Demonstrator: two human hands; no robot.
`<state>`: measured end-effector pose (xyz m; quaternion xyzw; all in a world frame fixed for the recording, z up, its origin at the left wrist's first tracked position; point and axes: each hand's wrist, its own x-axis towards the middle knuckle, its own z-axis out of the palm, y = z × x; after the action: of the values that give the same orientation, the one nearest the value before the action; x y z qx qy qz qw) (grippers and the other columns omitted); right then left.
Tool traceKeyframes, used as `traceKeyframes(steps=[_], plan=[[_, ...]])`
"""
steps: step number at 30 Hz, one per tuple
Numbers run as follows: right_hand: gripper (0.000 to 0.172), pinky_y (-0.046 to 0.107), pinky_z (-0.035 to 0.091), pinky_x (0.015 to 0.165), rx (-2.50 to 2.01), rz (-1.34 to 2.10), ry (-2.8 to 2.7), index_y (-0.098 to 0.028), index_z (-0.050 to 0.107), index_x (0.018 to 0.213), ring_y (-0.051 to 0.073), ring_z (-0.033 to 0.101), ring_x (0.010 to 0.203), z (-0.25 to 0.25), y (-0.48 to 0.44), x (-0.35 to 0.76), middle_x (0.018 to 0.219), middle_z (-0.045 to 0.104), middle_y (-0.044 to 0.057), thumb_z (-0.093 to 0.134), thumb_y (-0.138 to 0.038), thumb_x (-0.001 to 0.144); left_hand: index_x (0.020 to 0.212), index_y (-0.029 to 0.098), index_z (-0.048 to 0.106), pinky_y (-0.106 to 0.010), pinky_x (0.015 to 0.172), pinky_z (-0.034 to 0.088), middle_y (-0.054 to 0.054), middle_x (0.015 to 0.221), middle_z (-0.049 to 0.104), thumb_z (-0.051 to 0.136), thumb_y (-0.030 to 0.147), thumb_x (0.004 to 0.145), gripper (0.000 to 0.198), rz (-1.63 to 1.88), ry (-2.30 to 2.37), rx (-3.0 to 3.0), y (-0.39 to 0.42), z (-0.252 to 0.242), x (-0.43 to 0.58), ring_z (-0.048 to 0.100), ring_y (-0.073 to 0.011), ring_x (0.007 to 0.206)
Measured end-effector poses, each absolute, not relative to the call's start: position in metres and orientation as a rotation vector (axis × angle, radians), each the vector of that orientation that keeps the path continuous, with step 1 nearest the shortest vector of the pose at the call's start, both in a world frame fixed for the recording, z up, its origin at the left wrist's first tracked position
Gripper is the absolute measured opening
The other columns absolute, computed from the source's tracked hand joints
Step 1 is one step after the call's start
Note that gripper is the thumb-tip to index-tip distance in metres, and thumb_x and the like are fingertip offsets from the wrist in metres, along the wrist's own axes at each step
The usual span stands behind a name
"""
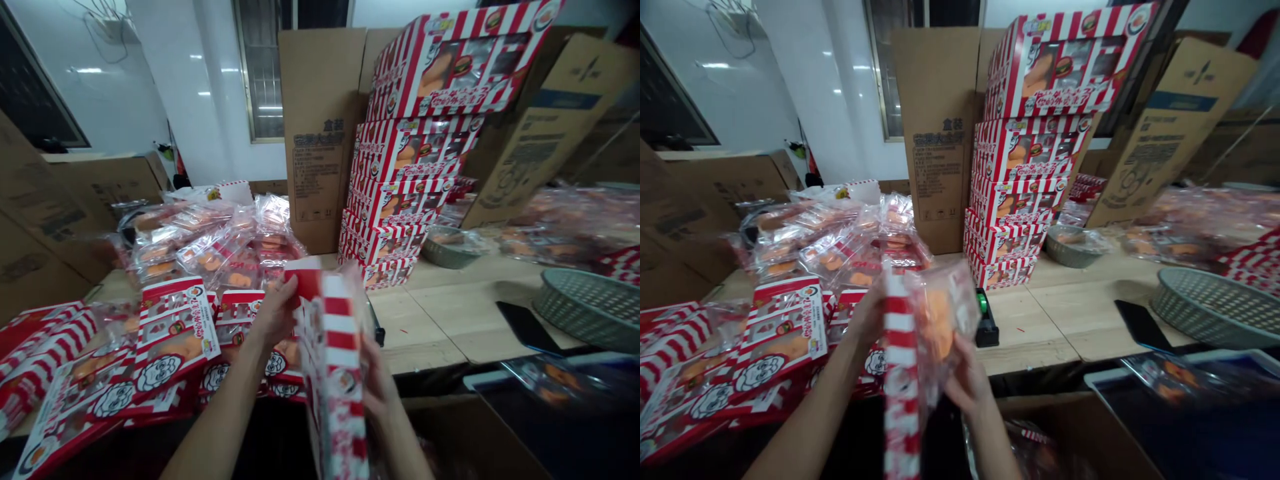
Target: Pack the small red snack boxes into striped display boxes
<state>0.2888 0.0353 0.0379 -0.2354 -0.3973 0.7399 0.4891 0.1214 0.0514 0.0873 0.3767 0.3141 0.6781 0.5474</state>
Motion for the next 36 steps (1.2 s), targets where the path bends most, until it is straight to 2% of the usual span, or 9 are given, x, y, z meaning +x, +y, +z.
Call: traceKeyframes(steps=[2, 4, 7, 12, 18, 25, 29, 34, 36], plan=[[0.026, 0.029, 0.050, 0.079, -0.595, 1.764, -0.797, -0.020, 0.066, 0.085, 0.019, 0.063, 0.090, 0.048, 0.054, 0.307, 0.084, 0.070, 0.001, 0.070, -0.037, 0.066, 0.104, 0.017, 0.057, -0.032, 0.082, 0.048, -0.004, 0.092, 0.067, 0.062, 0.035, 0.075, 0.035, 1.591, 0.735, 0.866, 0.046, 0.083, 0.119, 0.062, -0.0191, 0.088], [0.027, 0.024, 0.052, 0.074, -0.597, 1.583, -0.679, -0.022, 0.064, 0.086, 0.015, 0.064, 0.082, 0.061, 0.073, 0.318, 0.081, 0.070, -0.002, 0.074, -0.032, 0.063, 0.107, 0.018, 0.055, -0.032, 0.080, 0.049, -0.004, 0.092, 0.068, 0.065, 0.032, 0.073, 0.038, 1.566, 0.789, 0.838, 0.041, 0.079, 0.119, 0.063, -0.0192, 0.086], [0.028, 0.023, 0.053, 0.067, -0.664, 1.369, -0.682, -0.020, 0.063, 0.082, 0.014, 0.065, 0.071, 0.078, 0.087, 0.316, 0.076, 0.070, -0.001, 0.076, -0.029, 0.060, 0.106, 0.018, 0.053, -0.031, 0.076, 0.050, -0.004, 0.091, 0.068, 0.067, 0.031, 0.071, 0.040, 1.479, 0.874, 0.790, 0.031, 0.071, 0.130, 0.064, -0.0187, 0.082], [0.031, 0.027, 0.053, 0.054, -0.892, 1.627, -0.936, -0.016, 0.063, 0.086, 0.019, 0.065, 0.061, 0.083, 0.072, 0.304, 0.074, 0.070, 0.004, 0.075, -0.029, 0.061, 0.100, 0.017, 0.053, -0.028, 0.070, 0.050, -0.003, 0.082, 0.066, 0.068, 0.031, 0.068, 0.038, 1.402, 0.902, 0.691, 0.011, 0.051, 0.147, 0.064, -0.0170, 0.074], [0.031, 0.026, 0.055, 0.063, -0.918, 1.958, -1.014, -0.014, 0.064, 0.090, 0.018, 0.066, 0.071, 0.065, 0.057, 0.331, 0.082, 0.070, 0.006, 0.073, -0.025, 0.062, 0.080, 0.018, 0.050, -0.019, 0.056, 0.044, 0.004, 0.069, 0.059, 0.065, 0.037, 0.070, 0.026, 1.288, 0.993, 0.814, -0.013, 0.027, 0.136, 0.057, -0.0106, 0.061], [0.036, 0.025, 0.054, 0.061, -0.963, 1.926, -0.974, -0.015, 0.060, 0.099, 0.018, 0.066, 0.077, 0.068, 0.044, 0.327, 0.095, 0.068, 0.007, 0.069, -0.031, 0.068, 0.077, 0.018, 0.049, -0.021, 0.058, 0.044, 0.003, 0.068, 0.056, 0.057, 0.044, 0.076, 0.027, 1.140, 1.049, 1.030, -0.019, 0.028, 0.135, 0.055, -0.0113, 0.062], [0.038, 0.028, 0.053, 0.064, -1.056, 1.909, -1.183, -0.015, 0.062, 0.097, 0.020, 0.065, 0.077, 0.063, 0.043, 0.339, 0.090, 0.069, 0.006, 0.072, -0.031, 0.064, 0.078, 0.018, 0.048, -0.021, 0.059, 0.044, 0.003, 0.069, 0.056, 0.056, 0.044, 0.076, 0.027, 1.153, 1.085, 1.024, -0.020, 0.025, 0.136, 0.055, -0.0121, 0.064], [0.039, 0.037, 0.045, 0.086, -1.142, 1.836, -1.533, -0.016, 0.063, 0.097, 0.023, 0.060, 0.093, 0.052, 0.047, 0.372, 0.097, 0.067, 0.006, 0.073, -0.031, 0.062, 0.097, 0.024, 0.041, -0.025, 0.060, 0.046, 0.004, 0.073, 0.058, 0.059, 0.044, 0.074, 0.035, 1.249, 1.038, 0.859, -0.020, 0.011, 0.143, 0.056, -0.0125, 0.061], [0.040, 0.039, 0.045, 0.087, -1.151, 1.852, -1.573, -0.017, 0.063, 0.098, 0.023, 0.060, 0.094, 0.049, 0.045, 0.382, 0.098, 0.066, 0.006, 0.074, -0.032, 0.062, 0.096, 0.023, 0.043, -0.024, 0.061, 0.045, 0.004, 0.072, 0.057, 0.057, 0.045, 0.075, 0.033, 1.225, 1.053, 0.939, -0.019, 0.008, 0.144, 0.055, -0.0126, 0.063]])
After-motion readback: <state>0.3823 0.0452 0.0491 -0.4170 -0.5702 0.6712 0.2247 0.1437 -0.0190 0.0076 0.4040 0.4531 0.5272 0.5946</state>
